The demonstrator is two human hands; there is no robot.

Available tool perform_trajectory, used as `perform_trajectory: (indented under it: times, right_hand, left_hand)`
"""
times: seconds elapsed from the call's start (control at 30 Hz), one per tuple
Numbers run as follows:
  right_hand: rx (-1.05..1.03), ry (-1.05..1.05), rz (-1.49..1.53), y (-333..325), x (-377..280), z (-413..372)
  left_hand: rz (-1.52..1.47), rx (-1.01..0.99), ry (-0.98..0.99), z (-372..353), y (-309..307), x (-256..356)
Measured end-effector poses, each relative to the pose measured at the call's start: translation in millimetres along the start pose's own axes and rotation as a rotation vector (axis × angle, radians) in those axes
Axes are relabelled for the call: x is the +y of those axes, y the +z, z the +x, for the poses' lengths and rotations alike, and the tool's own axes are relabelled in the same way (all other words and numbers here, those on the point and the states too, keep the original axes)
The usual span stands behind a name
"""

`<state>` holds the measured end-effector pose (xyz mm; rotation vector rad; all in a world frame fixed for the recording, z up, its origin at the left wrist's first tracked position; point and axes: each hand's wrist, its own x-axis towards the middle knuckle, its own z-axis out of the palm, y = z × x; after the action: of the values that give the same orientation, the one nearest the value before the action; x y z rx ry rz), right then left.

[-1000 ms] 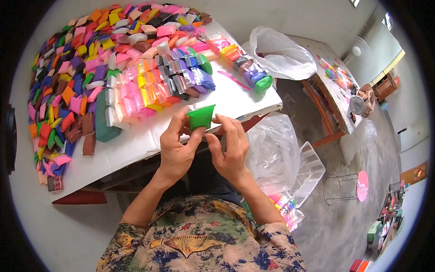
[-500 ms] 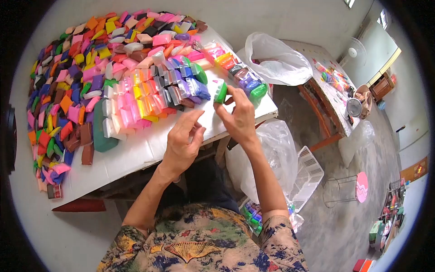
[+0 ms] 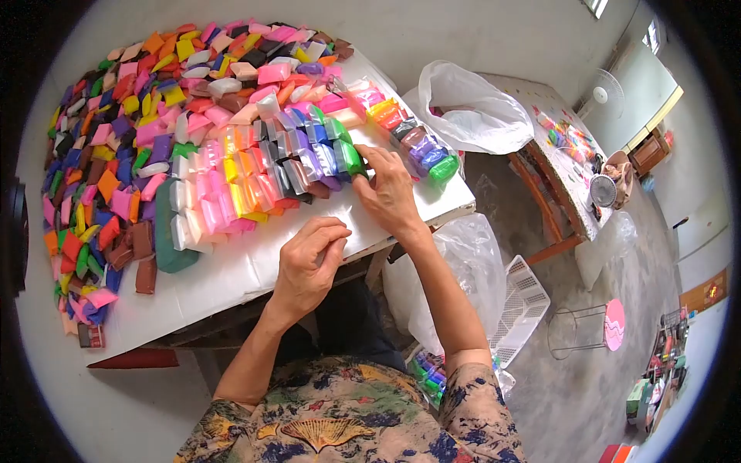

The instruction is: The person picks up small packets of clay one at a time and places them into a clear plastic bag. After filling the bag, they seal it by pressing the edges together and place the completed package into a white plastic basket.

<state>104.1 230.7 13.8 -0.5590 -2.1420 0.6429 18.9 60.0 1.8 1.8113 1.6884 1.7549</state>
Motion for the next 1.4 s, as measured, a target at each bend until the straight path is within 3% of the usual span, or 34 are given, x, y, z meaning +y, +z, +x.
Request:
perform_trajectory:
  times: [0.1,0.2,0.37,0.53,0.6,0.7,0.77,0.83,0.9,1.0,1.07,1.17,1.27,1.4]
  right_hand:
    - [0.019,-0.005,-0.031,2,2,0]
    - [0.025,0.103,0.119,2,1,-3]
    - [0.089,0.015,0.048,-5,1,-12]
    - [0.334,-0.083,-0.079,-53,-21,-56]
    - [0.462,-0.105,-0.15,-81,-22,-89]
    - [0.607,0.19,-0.156,-115,11,-158]
    - [0.647,0.479,-0.039,-128,38,-214]
    - [0.535,0.693,-0.127,-124,82,-285]
    - [0.291,0.901,-0.186,-100,118,-350]
    - [0.176,0.906,-0.277,-60,156,-396]
    - [0.124,0.785,-0.447,-43,187,-404]
    - [0.087,0.826,-0.442,-29,242,-396]
    - [0.034,0.892,-0.529,-28,273,-380]
    - [-0.146,1.133,-0.561,-14,315,-384]
  left_hand:
    - [-0.02,0.005,-0.011,0,0,0]
    - [-0.012,0.009,-0.007,0,-1,0]
    - [-0.03,0.0,-0.049,0,-2,2]
    - [0.088,0.015,0.05,-1,-2,-6]
    - [0.022,-0.016,-0.038,-2,-3,-3]
    - [0.047,-0.051,0.006,0,-3,0]
    - [0.011,-0.055,-0.069,-1,-1,3]
    - [0.088,-0.069,-0.013,0,0,-1]
    - [0.12,-0.068,-0.006,0,0,0]
    - [0.139,-0.099,-0.05,0,-1,0]
    - [0.147,-0.122,-0.074,-1,-1,-1]
    - [0.154,-0.114,-0.138,-2,0,1]
    - [0.253,-0.105,-0.124,-2,4,3]
    - [0.386,-0.107,-0.07,0,9,4]
